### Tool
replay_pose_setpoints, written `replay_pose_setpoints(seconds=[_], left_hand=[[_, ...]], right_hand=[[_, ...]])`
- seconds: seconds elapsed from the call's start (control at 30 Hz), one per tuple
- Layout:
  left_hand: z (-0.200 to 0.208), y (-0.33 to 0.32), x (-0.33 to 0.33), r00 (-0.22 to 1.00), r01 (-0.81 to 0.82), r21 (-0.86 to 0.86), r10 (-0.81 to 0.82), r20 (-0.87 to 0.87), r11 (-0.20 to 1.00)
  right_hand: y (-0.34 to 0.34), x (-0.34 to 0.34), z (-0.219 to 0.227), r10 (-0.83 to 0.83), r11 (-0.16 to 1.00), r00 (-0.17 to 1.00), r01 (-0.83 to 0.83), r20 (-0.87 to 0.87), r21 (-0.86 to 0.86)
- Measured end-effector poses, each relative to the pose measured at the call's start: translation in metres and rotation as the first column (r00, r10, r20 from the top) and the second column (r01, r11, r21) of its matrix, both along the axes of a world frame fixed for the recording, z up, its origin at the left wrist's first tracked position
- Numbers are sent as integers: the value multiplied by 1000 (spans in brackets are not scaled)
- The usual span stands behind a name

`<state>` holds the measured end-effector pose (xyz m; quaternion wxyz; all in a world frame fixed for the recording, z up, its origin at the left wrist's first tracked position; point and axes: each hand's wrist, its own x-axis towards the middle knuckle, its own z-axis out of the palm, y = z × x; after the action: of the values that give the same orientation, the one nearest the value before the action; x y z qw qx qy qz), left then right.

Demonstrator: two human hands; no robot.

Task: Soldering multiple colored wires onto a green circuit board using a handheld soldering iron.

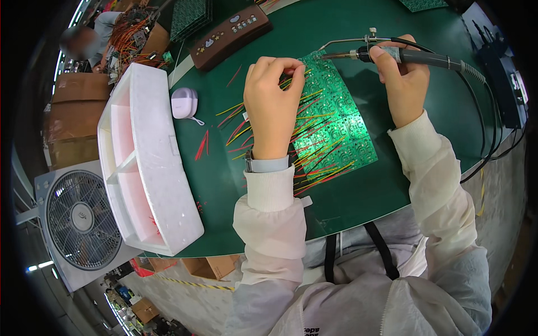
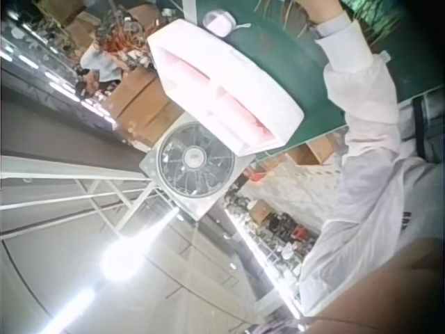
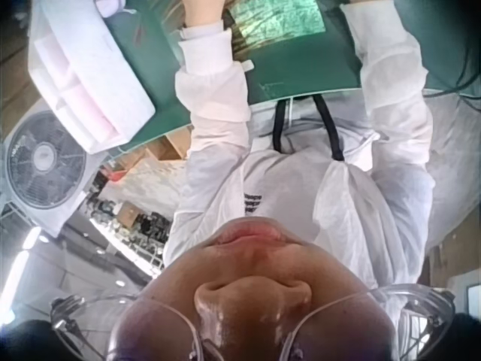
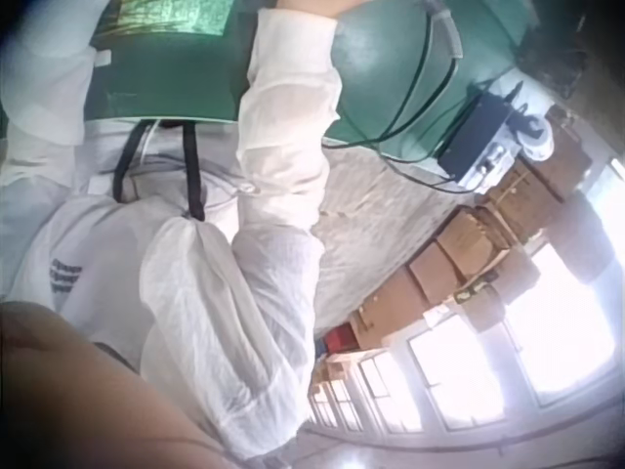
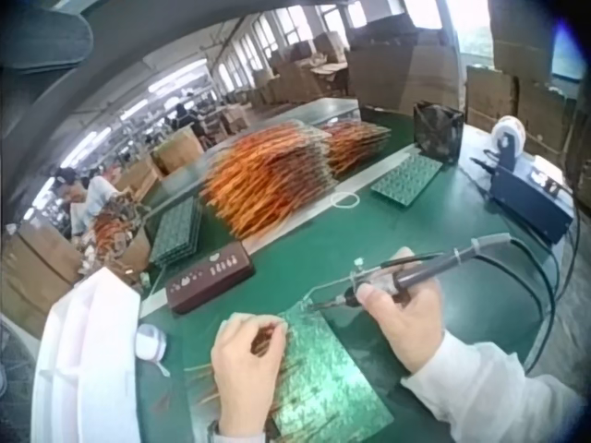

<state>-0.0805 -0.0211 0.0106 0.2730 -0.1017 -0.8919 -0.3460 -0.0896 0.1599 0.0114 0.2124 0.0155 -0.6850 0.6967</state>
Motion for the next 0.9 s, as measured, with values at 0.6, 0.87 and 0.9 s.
replay_pose_setpoints(seconds=[0.6,0.87,0.9], left_hand=[[-5,-2,-3,999,35,-15,-35,1,999],[-7,-4,-3,999,45,-10,-45,2,999],[-7,-3,-3,999,46,-9,-46,3,999]], right_hand=[[-4,1,-2,-10,990,1000,9,11,140],[-5,1,-4,25,993,1000,-26,8,119],[-5,1,-3,24,993,1000,-25,9,119]])
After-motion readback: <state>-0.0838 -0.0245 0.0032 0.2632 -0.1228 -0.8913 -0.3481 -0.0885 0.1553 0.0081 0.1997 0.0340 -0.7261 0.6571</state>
